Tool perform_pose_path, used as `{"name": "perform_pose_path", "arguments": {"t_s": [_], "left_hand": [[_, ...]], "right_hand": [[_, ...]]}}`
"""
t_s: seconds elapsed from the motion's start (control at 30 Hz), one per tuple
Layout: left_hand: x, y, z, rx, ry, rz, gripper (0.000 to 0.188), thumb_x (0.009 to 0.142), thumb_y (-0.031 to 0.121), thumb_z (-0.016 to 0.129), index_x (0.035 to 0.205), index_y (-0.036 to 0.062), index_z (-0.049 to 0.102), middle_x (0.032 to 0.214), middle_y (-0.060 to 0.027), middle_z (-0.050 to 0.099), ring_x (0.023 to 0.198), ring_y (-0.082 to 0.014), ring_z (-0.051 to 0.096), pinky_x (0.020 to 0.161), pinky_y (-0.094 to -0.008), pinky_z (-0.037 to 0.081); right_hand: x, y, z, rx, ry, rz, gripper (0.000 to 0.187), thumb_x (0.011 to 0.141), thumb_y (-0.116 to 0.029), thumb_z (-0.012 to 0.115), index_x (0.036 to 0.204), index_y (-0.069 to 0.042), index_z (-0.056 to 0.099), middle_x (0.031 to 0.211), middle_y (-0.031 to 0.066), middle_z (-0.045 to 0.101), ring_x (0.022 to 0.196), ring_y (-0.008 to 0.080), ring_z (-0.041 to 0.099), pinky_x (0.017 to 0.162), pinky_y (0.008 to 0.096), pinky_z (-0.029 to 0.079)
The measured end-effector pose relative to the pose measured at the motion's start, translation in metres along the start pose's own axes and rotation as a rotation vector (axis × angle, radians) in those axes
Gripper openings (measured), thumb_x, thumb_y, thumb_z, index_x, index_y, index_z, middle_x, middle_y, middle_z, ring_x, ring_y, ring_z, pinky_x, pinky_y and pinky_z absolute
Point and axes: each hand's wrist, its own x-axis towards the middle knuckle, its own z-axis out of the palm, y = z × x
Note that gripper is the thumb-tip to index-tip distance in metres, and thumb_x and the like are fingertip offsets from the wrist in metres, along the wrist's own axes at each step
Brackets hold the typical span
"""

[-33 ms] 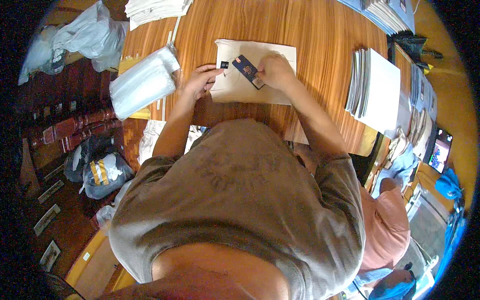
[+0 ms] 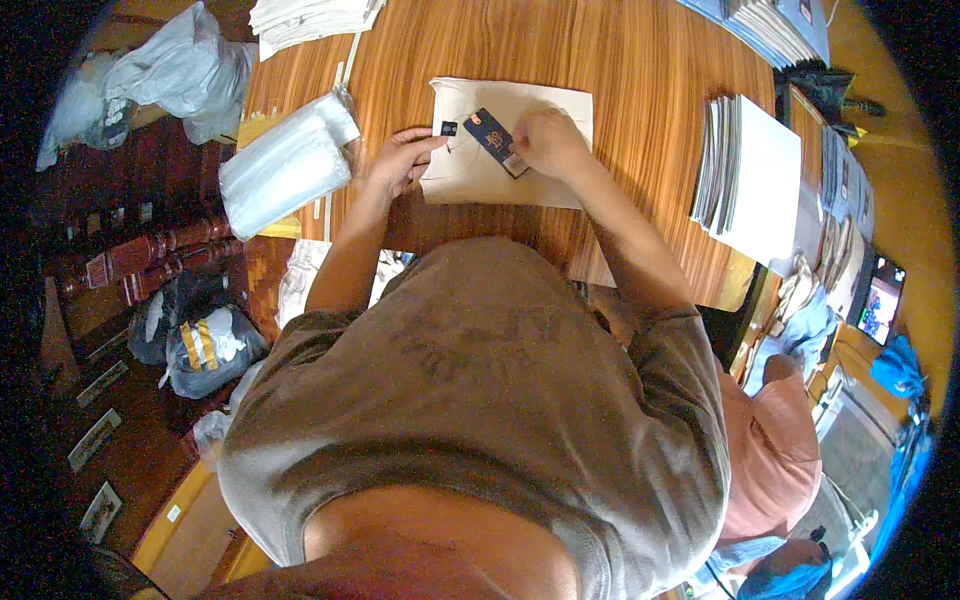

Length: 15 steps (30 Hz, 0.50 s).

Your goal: The person packages textile products by placing folded shirts into individual plastic bags, sealing the bags, and stacking the packaged items.

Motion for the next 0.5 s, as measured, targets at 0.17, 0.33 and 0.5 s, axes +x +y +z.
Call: {"name": "perform_pose_path", "arguments": {"t_s": [0.17, 0.33, 0.5], "left_hand": [[0.017, -0.011, -0.019, 0.051, -0.062, -0.017, 0.031, 0.085, 0.013, 0.087, 0.109, 0.0028, 0.071, 0.088, -0.0049, 0.074, 0.067, -0.0082, 0.065, 0.054, -0.0203, 0.05], [0.005, 0.002, 0.003, 0.049, 0.062, -0.009, 0.033, 0.087, 0.02, 0.086, 0.111, 0.0027, 0.071, 0.098, -0.0089, 0.077, 0.081, -0.0142, 0.073, 0.066, -0.0265, 0.057], [0.012, -0.006, 0.003, 0.088, 0.067, 0.043, 0.037, 0.088, 0.023, 0.086, 0.114, 0.0011, 0.071, 0.102, -0.01, 0.077, 0.084, -0.0184, 0.075, 0.072, -0.0318, 0.06]], "right_hand": [[-0.012, -0.029, 0.015, -0.21, 0.302, -0.007, 0.044, 0.078, -0.031, 0.088, 0.105, -0.004, 0.065, 0.086, 0.0137, 0.071, 0.095, 0.0354, 0.068, 0.085, 0.0468, 0.053], [-0.005, -0.011, 0.013, -0.044, 0.088, -0.071, 0.038, 0.082, -0.033, 0.085, 0.102, -0.004, 0.07, 0.089, 0.0121, 0.073, 0.086, 0.0341, 0.068, 0.077, 0.0437, 0.054], [-0.021, 0.048, -0.029, 0.281, -0.096, 0.045, 0.032, 0.089, -0.031, 0.079, 0.103, -0.003, 0.072, 0.095, 0.0147, 0.074, 0.089, 0.0248, 0.071, 0.08, 0.0368, 0.055]]}}
